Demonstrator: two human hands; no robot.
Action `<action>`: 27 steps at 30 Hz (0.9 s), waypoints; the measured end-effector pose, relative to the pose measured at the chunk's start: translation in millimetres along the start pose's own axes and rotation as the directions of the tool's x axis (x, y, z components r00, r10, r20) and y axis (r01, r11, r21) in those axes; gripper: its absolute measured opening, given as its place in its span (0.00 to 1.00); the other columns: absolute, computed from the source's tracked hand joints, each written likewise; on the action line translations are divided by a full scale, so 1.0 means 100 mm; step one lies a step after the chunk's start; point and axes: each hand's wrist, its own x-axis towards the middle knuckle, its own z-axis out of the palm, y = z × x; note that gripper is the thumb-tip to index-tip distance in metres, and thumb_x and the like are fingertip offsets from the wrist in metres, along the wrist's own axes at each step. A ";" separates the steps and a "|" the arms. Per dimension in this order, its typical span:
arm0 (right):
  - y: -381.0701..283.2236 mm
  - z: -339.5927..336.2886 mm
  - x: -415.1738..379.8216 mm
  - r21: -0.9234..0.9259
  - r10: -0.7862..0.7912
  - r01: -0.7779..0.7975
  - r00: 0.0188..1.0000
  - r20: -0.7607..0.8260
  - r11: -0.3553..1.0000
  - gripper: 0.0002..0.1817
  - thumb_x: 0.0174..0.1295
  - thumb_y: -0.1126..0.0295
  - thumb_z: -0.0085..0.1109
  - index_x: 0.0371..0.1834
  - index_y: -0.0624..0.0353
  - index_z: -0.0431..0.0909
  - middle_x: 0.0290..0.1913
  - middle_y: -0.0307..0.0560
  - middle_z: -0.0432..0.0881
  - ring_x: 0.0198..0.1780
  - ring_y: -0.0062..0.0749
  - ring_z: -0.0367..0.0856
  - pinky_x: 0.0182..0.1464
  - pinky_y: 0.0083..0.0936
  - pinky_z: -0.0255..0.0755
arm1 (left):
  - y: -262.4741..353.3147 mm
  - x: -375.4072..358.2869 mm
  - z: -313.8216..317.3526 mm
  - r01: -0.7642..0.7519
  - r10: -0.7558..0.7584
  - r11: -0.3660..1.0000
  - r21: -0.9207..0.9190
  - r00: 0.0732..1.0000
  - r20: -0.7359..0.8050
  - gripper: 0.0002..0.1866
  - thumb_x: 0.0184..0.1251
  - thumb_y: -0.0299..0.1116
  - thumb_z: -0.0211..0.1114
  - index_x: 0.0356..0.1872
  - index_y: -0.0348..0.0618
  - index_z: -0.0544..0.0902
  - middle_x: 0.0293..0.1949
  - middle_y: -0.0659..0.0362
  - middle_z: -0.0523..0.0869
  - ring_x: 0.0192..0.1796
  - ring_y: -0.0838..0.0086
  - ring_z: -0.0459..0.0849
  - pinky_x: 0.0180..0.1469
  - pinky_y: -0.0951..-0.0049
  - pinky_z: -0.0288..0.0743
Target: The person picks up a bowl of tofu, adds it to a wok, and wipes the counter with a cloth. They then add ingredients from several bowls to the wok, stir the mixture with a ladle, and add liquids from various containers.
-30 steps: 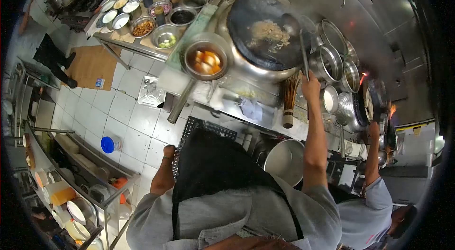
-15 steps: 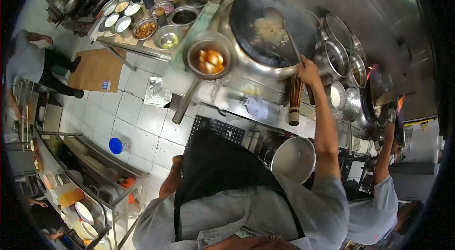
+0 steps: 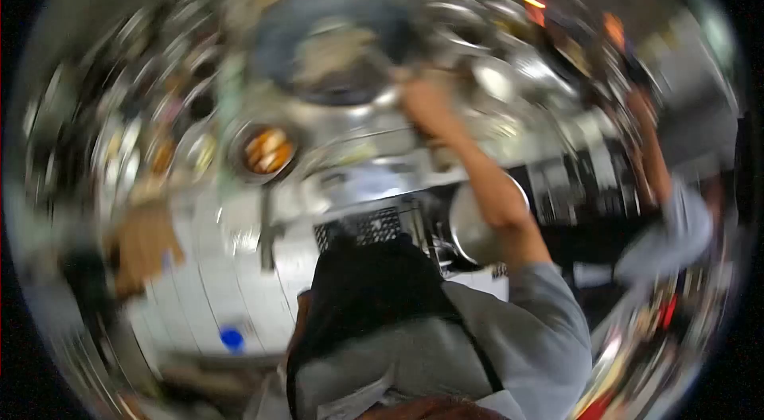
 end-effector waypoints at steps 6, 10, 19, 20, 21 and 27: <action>-0.46 -0.25 -0.54 0.028 0.279 -0.279 0.941 -0.193 0.960 0.35 0.68 0.66 0.49 0.79 0.31 0.56 0.33 0.46 0.80 0.31 0.39 0.81 0.27 0.39 0.69 | 1.89 1.50 -0.96 0.054 -0.032 0.996 -0.075 0.964 0.264 0.11 0.65 0.36 0.62 0.36 0.38 0.85 0.35 0.53 0.86 0.36 0.63 0.83 0.42 0.64 0.78; -0.47 -0.14 -1.33 0.101 0.413 -0.411 0.807 -0.422 0.906 0.40 0.61 0.68 0.57 0.79 0.35 0.57 0.43 0.50 0.76 0.39 0.37 0.79 0.34 0.33 0.70 | 2.78 1.84 -0.99 -0.041 0.022 0.998 0.050 0.942 0.335 0.12 0.65 0.36 0.61 0.37 0.38 0.85 0.36 0.52 0.86 0.37 0.63 0.83 0.43 0.64 0.78; -0.68 0.21 -2.97 0.556 0.447 -0.291 0.879 -0.166 0.778 0.41 0.58 0.63 0.68 0.75 0.49 0.60 0.53 0.65 0.73 0.48 0.59 0.81 0.48 0.47 0.79 | 3.56 1.38 -0.11 -0.269 0.047 0.915 0.301 0.811 0.583 0.13 0.67 0.37 0.59 0.40 0.38 0.84 0.39 0.51 0.85 0.40 0.61 0.83 0.46 0.62 0.77; -0.76 0.28 -3.07 0.586 0.386 -0.245 0.914 -0.126 0.772 0.40 0.58 0.62 0.68 0.75 0.49 0.61 0.54 0.65 0.73 0.49 0.60 0.81 0.49 0.47 0.79 | 3.59 1.31 -0.02 -0.284 0.033 0.900 0.329 0.799 0.600 0.13 0.67 0.38 0.59 0.41 0.39 0.84 0.39 0.50 0.85 0.40 0.61 0.83 0.46 0.62 0.76; -0.83 0.34 -3.18 0.621 0.322 -0.199 0.942 -0.091 0.758 0.39 0.58 0.61 0.68 0.74 0.48 0.62 0.55 0.65 0.72 0.50 0.61 0.81 0.50 0.47 0.79 | 3.63 1.26 0.02 -0.298 0.023 0.886 0.356 0.794 0.607 0.13 0.67 0.38 0.59 0.41 0.39 0.84 0.40 0.50 0.85 0.40 0.61 0.83 0.46 0.62 0.76; -0.90 0.72 -3.51 0.726 0.031 0.087 0.989 -0.148 0.682 0.23 0.60 0.57 0.64 0.56 0.56 0.79 0.46 0.60 0.83 0.52 0.58 0.82 0.53 0.50 0.76 | 4.09 1.19 -0.01 -0.376 0.015 0.786 0.491 0.805 0.593 0.14 0.68 0.38 0.57 0.43 0.39 0.84 0.41 0.49 0.85 0.42 0.60 0.83 0.48 0.60 0.76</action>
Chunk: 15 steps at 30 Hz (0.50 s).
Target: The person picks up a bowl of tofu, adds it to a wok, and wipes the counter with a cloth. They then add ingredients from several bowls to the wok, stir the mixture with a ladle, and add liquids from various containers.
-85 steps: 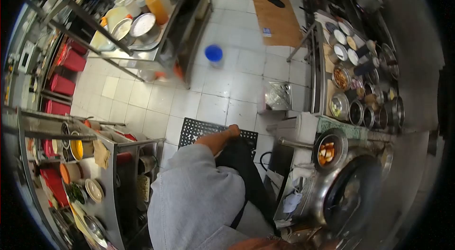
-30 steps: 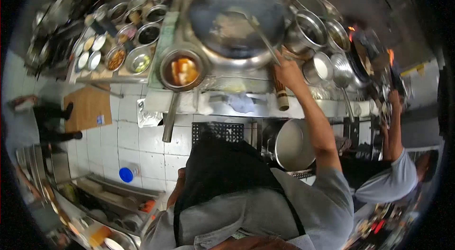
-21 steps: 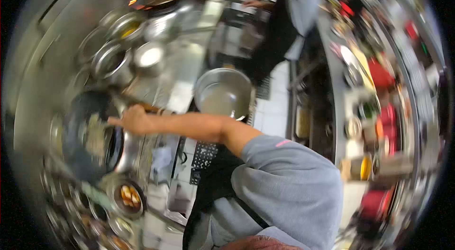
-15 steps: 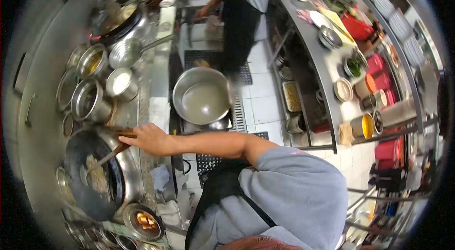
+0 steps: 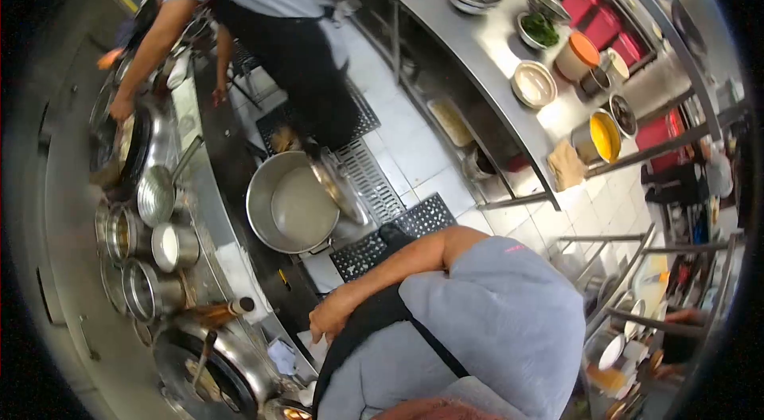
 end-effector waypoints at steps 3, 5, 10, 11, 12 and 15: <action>-0.11 -0.29 -0.41 -0.070 0.174 -0.183 0.977 -0.119 0.981 0.19 0.60 0.57 0.64 0.49 0.58 0.81 0.43 0.58 0.85 0.52 0.56 0.82 0.53 0.51 0.76 | 0.27 0.05 -0.27 0.000 0.002 0.996 0.087 1.000 -0.021 0.15 0.68 0.39 0.57 0.44 0.39 0.84 0.42 0.49 0.85 0.43 0.60 0.83 0.49 0.60 0.75; -0.16 -0.48 -0.62 -0.112 0.272 -0.284 0.956 -0.107 0.952 0.19 0.60 0.57 0.64 0.49 0.57 0.81 0.44 0.57 0.85 0.52 0.56 0.82 0.53 0.50 0.76 | 0.50 0.11 -0.46 -0.010 0.014 0.988 0.151 1.000 -0.026 0.15 0.69 0.39 0.56 0.45 0.39 0.83 0.43 0.48 0.85 0.44 0.59 0.83 0.49 0.59 0.75; -0.03 -0.39 -0.87 -0.038 0.290 -0.304 0.933 -0.215 0.952 0.20 0.60 0.59 0.64 0.54 0.54 0.81 0.46 0.56 0.85 0.54 0.56 0.82 0.53 0.50 0.76 | 0.85 0.21 -0.64 -0.038 0.039 0.969 0.243 0.999 0.003 0.16 0.69 0.39 0.55 0.46 0.40 0.83 0.44 0.47 0.85 0.45 0.58 0.83 0.51 0.58 0.75; -0.06 -0.36 -0.90 -0.008 0.305 -0.315 0.926 -0.224 0.949 0.21 0.60 0.59 0.64 0.55 0.53 0.81 0.47 0.56 0.85 0.54 0.56 0.82 0.53 0.50 0.76 | 0.88 0.25 -0.57 -0.050 0.043 0.965 0.258 0.999 0.033 0.16 0.70 0.40 0.55 0.47 0.40 0.83 0.45 0.47 0.85 0.46 0.58 0.83 0.51 0.58 0.74; -0.10 -0.34 -0.91 0.045 0.321 -0.320 0.919 -0.229 0.946 0.20 0.60 0.60 0.64 0.55 0.53 0.81 0.47 0.56 0.85 0.54 0.56 0.82 0.53 0.50 0.76 | 0.89 0.33 -0.44 -0.063 0.046 0.960 0.272 0.997 0.067 0.16 0.70 0.40 0.55 0.47 0.40 0.83 0.45 0.47 0.85 0.46 0.58 0.83 0.51 0.58 0.74; -0.16 -0.26 -0.93 0.182 0.344 -0.306 0.907 -0.241 0.935 0.20 0.61 0.61 0.63 0.55 0.53 0.81 0.49 0.54 0.86 0.54 0.56 0.82 0.53 0.50 0.75 | 0.89 0.41 -0.05 -0.077 0.039 0.957 0.281 0.989 0.141 0.17 0.70 0.40 0.54 0.48 0.40 0.83 0.46 0.46 0.85 0.47 0.58 0.83 0.52 0.58 0.74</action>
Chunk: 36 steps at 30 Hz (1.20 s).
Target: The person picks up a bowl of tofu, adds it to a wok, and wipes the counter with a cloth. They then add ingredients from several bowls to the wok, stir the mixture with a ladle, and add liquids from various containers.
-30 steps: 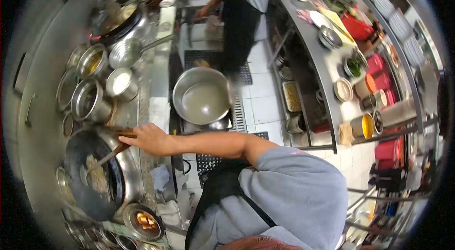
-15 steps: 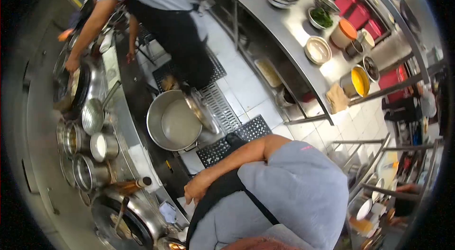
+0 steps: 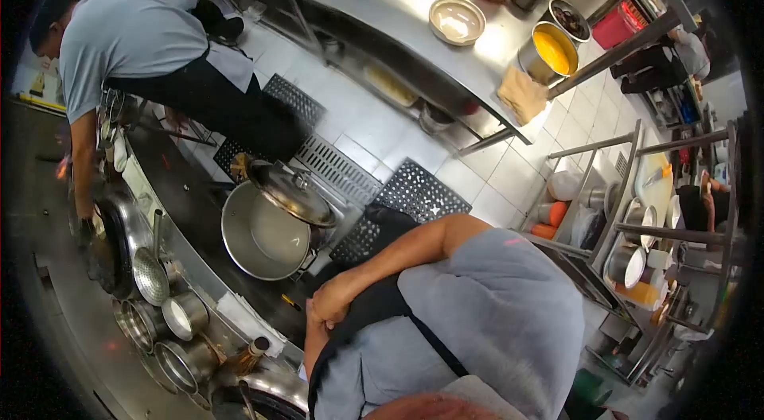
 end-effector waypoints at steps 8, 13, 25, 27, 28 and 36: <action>0.01 0.30 0.25 -0.057 0.070 -0.064 0.993 0.096 0.996 0.19 0.63 0.62 0.61 0.56 0.53 0.80 0.46 0.56 0.86 0.52 0.57 0.83 0.50 0.50 0.76 | 0.00 0.14 0.38 -0.037 0.041 0.998 -0.041 0.994 0.103 0.18 0.71 0.41 0.52 0.51 0.41 0.82 0.48 0.45 0.85 0.49 0.56 0.82 0.54 0.56 0.73; -0.03 0.33 0.19 -0.028 0.011 -0.007 0.991 0.137 1.000 0.19 0.64 0.64 0.59 0.57 0.56 0.79 0.43 0.59 0.86 0.50 0.56 0.83 0.49 0.51 0.76 | -0.23 0.10 0.56 -0.015 0.027 0.992 -0.123 0.995 0.097 0.19 0.72 0.41 0.51 0.53 0.41 0.82 0.50 0.44 0.84 0.51 0.55 0.82 0.56 0.55 0.72; -0.72 -0.35 0.95 0.221 -0.197 0.163 0.970 0.144 0.962 0.17 0.62 0.83 0.57 0.53 0.60 0.83 0.43 0.60 0.86 0.39 0.49 0.86 0.44 0.36 0.80 | -1.06 -0.62 2.08 -0.069 -0.174 0.917 -0.393 0.817 -0.549 0.20 0.70 0.39 0.53 0.53 0.36 0.82 0.51 0.40 0.84 0.55 0.49 0.83 0.57 0.53 0.73; -1.10 -0.47 1.38 0.056 -0.229 0.234 0.969 -0.088 0.971 0.19 0.62 0.86 0.53 0.54 0.60 0.83 0.42 0.60 0.85 0.35 0.49 0.85 0.41 0.36 0.79 | -1.09 -1.00 1.93 -0.088 -0.217 0.932 -0.352 0.641 -0.736 0.18 0.68 0.38 0.56 0.46 0.35 0.84 0.44 0.38 0.86 0.48 0.46 0.85 0.51 0.55 0.76; -1.26 -0.41 1.72 -0.133 -0.379 0.366 0.921 -0.092 0.921 0.19 0.62 0.85 0.53 0.54 0.60 0.83 0.41 0.59 0.85 0.34 0.50 0.84 0.39 0.36 0.79 | -1.43 -1.00 2.07 -0.175 -0.239 0.911 -0.372 0.510 -0.826 0.18 0.68 0.39 0.56 0.44 0.34 0.84 0.43 0.37 0.85 0.47 0.44 0.84 0.49 0.53 0.76; -1.29 1.06 4.03 -0.912 -0.290 0.230 0.948 0.131 0.340 0.29 0.67 0.67 0.57 0.72 0.54 0.66 0.34 0.64 0.80 0.39 0.60 0.82 0.43 0.45 0.77 | -2.86 -0.88 3.65 -0.430 -0.302 0.729 -0.532 0.495 -0.814 0.11 0.63 0.37 0.62 0.40 0.43 0.86 0.42 0.47 0.88 0.45 0.51 0.86 0.46 0.57 0.81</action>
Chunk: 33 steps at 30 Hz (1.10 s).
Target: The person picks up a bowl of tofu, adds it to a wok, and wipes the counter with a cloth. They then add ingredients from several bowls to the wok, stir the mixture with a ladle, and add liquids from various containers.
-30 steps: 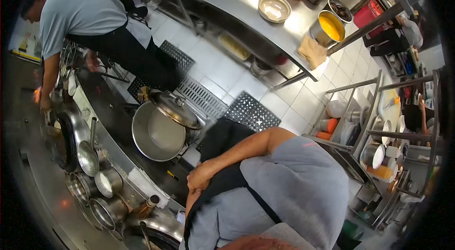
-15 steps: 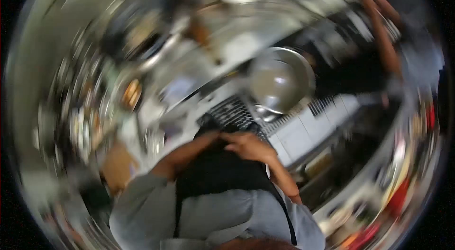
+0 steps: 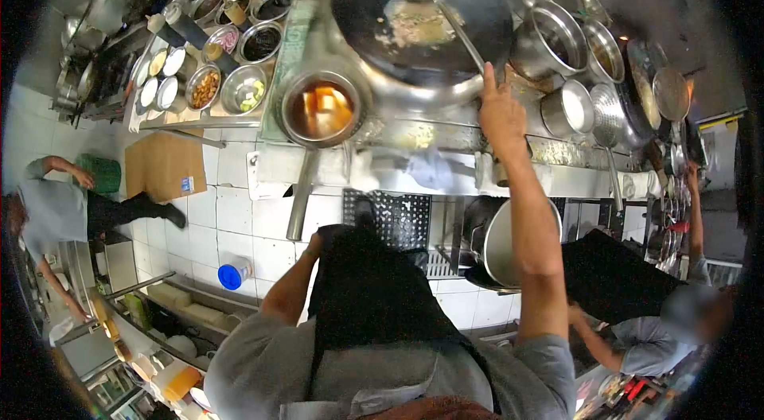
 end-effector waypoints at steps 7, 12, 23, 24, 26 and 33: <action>0.36 -0.77 -0.67 0.540 -0.186 0.147 0.982 0.018 0.829 0.30 0.67 0.78 0.55 0.73 0.53 0.68 0.45 0.68 0.83 0.47 0.63 0.83 0.48 0.38 0.77 | -0.29 -1.03 -0.35 0.659 -0.743 0.563 -0.499 0.668 0.043 0.08 0.63 0.36 0.64 0.34 0.44 0.87 0.31 0.53 0.88 0.33 0.65 0.88 0.34 0.60 0.82; 0.24 -0.95 -0.72 0.540 -0.079 -0.089 0.957 0.280 0.837 0.28 0.66 0.78 0.55 0.71 0.53 0.70 0.54 0.69 0.81 0.55 0.59 0.82 0.53 0.36 0.75 | -0.65 -1.23 -0.65 0.846 -0.869 0.398 -0.355 0.472 0.149 0.08 0.65 0.38 0.64 0.40 0.49 0.82 0.29 0.56 0.84 0.25 0.62 0.85 0.23 0.57 0.79; 0.51 0.08 -0.20 0.597 -0.101 0.092 0.995 -0.018 0.797 0.30 0.71 0.68 0.53 0.75 0.63 0.61 0.41 0.68 0.85 0.39 0.55 0.86 0.43 0.40 0.78 | -0.08 -0.02 -0.35 0.192 -0.424 0.523 -0.831 0.904 -0.058 0.22 0.75 0.48 0.56 0.63 0.48 0.77 0.45 0.58 0.87 0.37 0.67 0.88 0.33 0.66 0.82; 0.59 0.19 -0.15 0.628 -0.160 0.166 0.985 -0.068 0.760 0.30 0.71 0.67 0.53 0.75 0.64 0.61 0.40 0.64 0.85 0.36 0.52 0.85 0.41 0.39 0.78 | 0.27 -0.05 -0.20 0.284 -0.507 0.643 -0.711 0.854 -0.117 0.21 0.75 0.44 0.58 0.62 0.46 0.76 0.47 0.57 0.86 0.39 0.69 0.88 0.35 0.70 0.79; 0.53 -0.11 -0.08 0.723 -0.131 0.091 0.991 0.000 0.685 0.31 0.72 0.66 0.53 0.75 0.65 0.60 0.34 0.54 0.86 0.28 0.43 0.84 0.32 0.37 0.78 | 0.64 -0.04 -0.10 0.490 -0.650 0.584 -0.647 0.760 -0.011 0.21 0.73 0.38 0.61 0.63 0.44 0.76 0.48 0.56 0.86 0.40 0.68 0.88 0.36 0.68 0.81; 0.56 -0.51 0.15 0.817 -0.199 -0.535 0.795 0.573 0.216 0.31 0.75 0.64 0.52 0.78 0.59 0.57 0.25 0.38 0.70 0.17 0.19 0.68 0.15 0.23 0.65 | 0.69 -0.63 0.53 0.558 -0.647 0.557 -0.615 0.756 0.099 0.12 0.56 0.33 0.69 0.41 0.41 0.86 0.41 0.54 0.88 0.40 0.66 0.89 0.38 0.67 0.84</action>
